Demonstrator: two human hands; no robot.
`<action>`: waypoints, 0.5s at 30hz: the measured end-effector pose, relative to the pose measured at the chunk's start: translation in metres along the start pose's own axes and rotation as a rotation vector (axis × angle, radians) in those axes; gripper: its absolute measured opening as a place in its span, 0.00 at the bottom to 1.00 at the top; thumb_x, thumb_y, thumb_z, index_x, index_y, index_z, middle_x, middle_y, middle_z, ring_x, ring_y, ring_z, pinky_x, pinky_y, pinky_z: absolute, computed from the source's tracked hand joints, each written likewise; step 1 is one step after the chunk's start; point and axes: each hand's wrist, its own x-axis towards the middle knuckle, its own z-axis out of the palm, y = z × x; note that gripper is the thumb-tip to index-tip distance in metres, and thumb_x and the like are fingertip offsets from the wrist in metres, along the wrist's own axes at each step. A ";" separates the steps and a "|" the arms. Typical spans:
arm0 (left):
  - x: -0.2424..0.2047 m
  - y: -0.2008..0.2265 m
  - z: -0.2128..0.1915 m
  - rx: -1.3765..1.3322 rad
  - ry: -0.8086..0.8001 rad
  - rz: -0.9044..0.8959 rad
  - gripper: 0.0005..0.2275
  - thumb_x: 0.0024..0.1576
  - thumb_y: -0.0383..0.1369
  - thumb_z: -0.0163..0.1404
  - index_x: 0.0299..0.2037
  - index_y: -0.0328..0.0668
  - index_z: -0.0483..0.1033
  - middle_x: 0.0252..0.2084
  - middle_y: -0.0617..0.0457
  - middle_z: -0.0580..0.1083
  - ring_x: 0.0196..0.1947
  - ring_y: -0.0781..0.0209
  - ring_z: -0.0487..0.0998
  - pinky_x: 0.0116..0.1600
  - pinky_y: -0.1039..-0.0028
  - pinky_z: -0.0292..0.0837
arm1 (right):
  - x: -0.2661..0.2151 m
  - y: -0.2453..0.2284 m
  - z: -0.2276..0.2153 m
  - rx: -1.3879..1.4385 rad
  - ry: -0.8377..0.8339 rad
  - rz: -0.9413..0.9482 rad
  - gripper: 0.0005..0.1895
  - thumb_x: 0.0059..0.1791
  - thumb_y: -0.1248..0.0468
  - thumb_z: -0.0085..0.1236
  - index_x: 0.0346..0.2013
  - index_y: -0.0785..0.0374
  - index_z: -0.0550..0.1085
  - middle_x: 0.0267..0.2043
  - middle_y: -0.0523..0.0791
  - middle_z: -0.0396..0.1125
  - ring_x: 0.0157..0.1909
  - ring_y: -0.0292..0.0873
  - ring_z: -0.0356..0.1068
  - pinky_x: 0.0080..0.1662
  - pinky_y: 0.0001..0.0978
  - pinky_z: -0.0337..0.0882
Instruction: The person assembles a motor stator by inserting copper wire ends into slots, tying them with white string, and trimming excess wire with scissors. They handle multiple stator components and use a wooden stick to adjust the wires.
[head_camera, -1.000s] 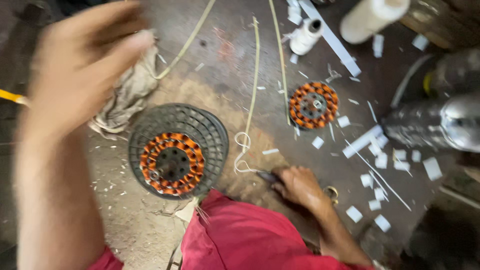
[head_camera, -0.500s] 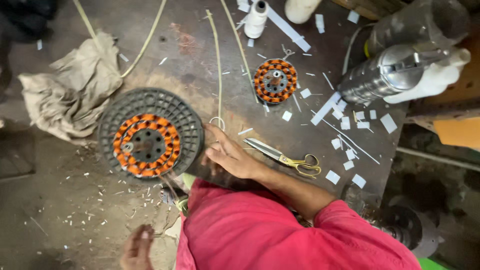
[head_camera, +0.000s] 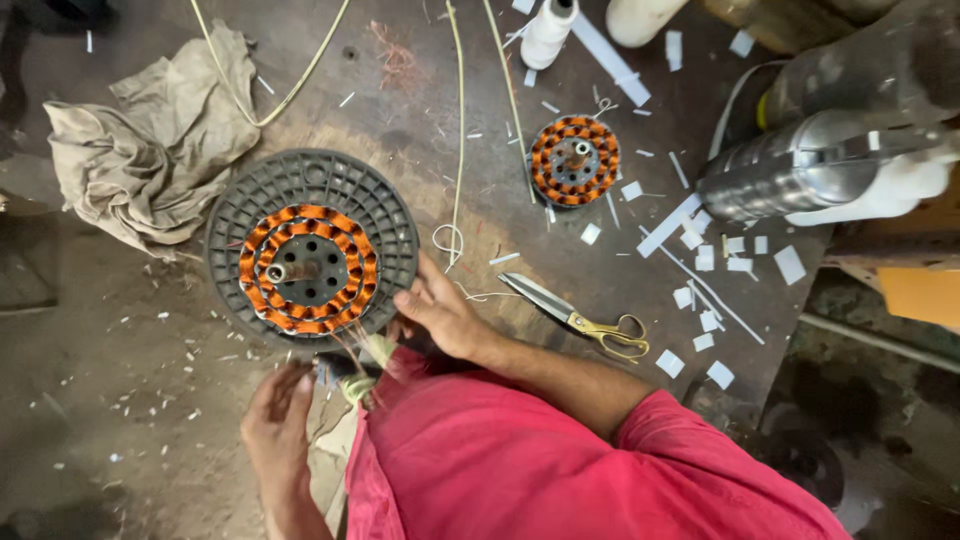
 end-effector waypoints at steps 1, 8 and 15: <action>0.008 0.005 0.004 -0.004 -0.038 0.001 0.15 0.60 0.21 0.52 0.57 0.24 0.73 0.52 0.44 0.77 0.52 0.62 0.78 0.58 0.73 0.72 | 0.007 -0.001 -0.004 0.015 0.006 0.010 0.37 0.59 0.58 0.50 0.78 0.62 0.47 0.47 0.49 0.71 0.37 0.40 0.74 0.37 0.29 0.70; 0.065 0.023 0.022 0.241 -0.103 0.087 0.08 0.58 0.19 0.53 0.46 0.26 0.77 0.44 0.46 0.80 0.44 0.65 0.79 0.51 0.74 0.74 | 0.038 -0.019 -0.052 0.143 -0.017 0.166 0.39 0.55 0.62 0.57 0.76 0.67 0.51 0.61 0.47 0.67 0.54 0.39 0.71 0.53 0.32 0.71; 0.145 0.065 0.016 0.246 -0.034 0.249 0.15 0.52 0.18 0.53 0.51 0.28 0.77 0.45 0.46 0.80 0.45 0.61 0.81 0.52 0.70 0.75 | 0.044 -0.022 -0.097 -1.125 0.238 -0.042 0.21 0.46 0.65 0.55 0.51 0.74 0.74 0.41 0.56 0.72 0.42 0.53 0.74 0.46 0.40 0.73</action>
